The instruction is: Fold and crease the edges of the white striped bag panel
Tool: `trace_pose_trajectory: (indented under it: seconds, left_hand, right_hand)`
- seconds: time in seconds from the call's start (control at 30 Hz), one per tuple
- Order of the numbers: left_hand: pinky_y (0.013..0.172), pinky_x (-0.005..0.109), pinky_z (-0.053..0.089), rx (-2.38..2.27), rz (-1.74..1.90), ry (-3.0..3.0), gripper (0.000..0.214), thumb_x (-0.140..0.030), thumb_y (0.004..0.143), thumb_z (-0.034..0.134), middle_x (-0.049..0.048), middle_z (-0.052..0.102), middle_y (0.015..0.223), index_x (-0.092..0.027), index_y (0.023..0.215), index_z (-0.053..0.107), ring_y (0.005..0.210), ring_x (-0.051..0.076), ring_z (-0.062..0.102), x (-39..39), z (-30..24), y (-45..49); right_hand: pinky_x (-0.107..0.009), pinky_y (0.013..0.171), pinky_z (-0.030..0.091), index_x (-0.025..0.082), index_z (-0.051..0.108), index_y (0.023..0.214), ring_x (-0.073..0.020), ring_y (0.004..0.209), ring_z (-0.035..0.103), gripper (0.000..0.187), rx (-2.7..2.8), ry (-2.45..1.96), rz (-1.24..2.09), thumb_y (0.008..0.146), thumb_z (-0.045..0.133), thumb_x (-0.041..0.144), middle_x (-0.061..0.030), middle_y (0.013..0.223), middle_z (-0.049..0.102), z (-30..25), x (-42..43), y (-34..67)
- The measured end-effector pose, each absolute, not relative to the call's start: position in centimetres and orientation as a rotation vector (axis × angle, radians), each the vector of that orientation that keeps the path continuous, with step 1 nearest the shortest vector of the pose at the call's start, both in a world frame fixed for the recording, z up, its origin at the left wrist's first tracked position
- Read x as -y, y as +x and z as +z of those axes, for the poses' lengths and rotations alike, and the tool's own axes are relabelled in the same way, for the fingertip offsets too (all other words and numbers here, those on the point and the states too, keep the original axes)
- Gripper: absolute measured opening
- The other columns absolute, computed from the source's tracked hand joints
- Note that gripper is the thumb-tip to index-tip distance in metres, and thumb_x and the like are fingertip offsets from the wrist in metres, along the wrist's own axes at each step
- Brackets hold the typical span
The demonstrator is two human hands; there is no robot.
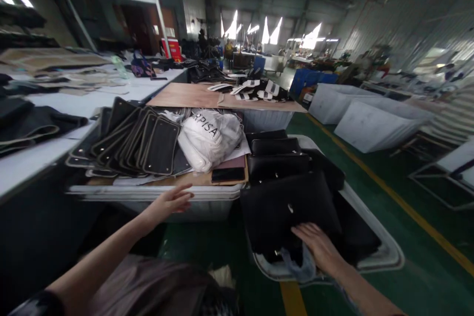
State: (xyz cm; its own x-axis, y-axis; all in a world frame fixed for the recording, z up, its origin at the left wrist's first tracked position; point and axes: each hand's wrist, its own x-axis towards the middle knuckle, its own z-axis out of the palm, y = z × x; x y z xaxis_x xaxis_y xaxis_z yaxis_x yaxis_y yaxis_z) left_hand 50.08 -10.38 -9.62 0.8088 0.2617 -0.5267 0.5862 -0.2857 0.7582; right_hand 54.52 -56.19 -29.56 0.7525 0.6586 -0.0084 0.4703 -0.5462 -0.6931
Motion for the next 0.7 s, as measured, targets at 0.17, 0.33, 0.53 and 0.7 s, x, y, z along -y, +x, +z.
trace_pose_trajectory:
  seconds: [0.17,0.33,0.53,0.7]
  left_hand:
    - [0.086,0.038,0.051,-0.843,-0.358,1.981,0.097,-0.078,0.056,0.068,0.0176,0.069,0.115,-0.009,0.124,0.059,0.098,0.03,0.067,4.5,-8.4,42.4]
    - [0.087,0.035,0.054,-1.001,-0.3,1.903,0.096,-0.079,0.049,0.071,0.0143,0.071,0.114,-0.014,0.119,0.063,0.101,0.031,0.068,3.0,-7.9,37.3]
    - [0.085,0.037,0.057,-0.998,-0.319,1.897,0.084,-0.079,0.048,0.071,0.0091,0.074,0.11,-0.02,0.108,0.071,0.103,0.034,0.067,3.3,-8.7,34.1]
    - [0.093,0.039,0.054,-0.88,-0.291,1.913,0.075,-0.078,0.055,0.068,0.0066,0.074,0.11,-0.024,0.108,0.072,0.109,0.034,0.065,3.9,-8.3,32.9]
  right_hand:
    - [-0.039,0.109,0.039,0.032,0.066,0.123,-0.0265,0.124,0.053,0.048,0.692,-2.29,0.664,0.078,0.051,0.022,-0.007,0.132,0.059,-36.3,56.3,53.5]
    - [-0.033,0.104,0.042,0.033,0.07,0.117,-0.0255,0.116,0.06,0.049,0.634,-2.188,0.806,0.072,0.053,0.021,-0.0063,0.12,0.067,-38.0,56.7,53.6]
    - [-0.034,0.105,0.04,0.023,0.068,0.122,-0.028,0.12,0.057,0.063,0.538,-2.396,0.768,0.062,0.048,0.016,-0.0106,0.126,0.063,-40.5,52.8,52.3]
    - [-0.036,0.102,0.044,0.019,0.072,0.113,-0.0315,0.118,0.057,0.059,0.504,-2.551,0.698,0.056,0.061,0.015,-0.016,0.124,0.064,-37.9,52.2,51.2]
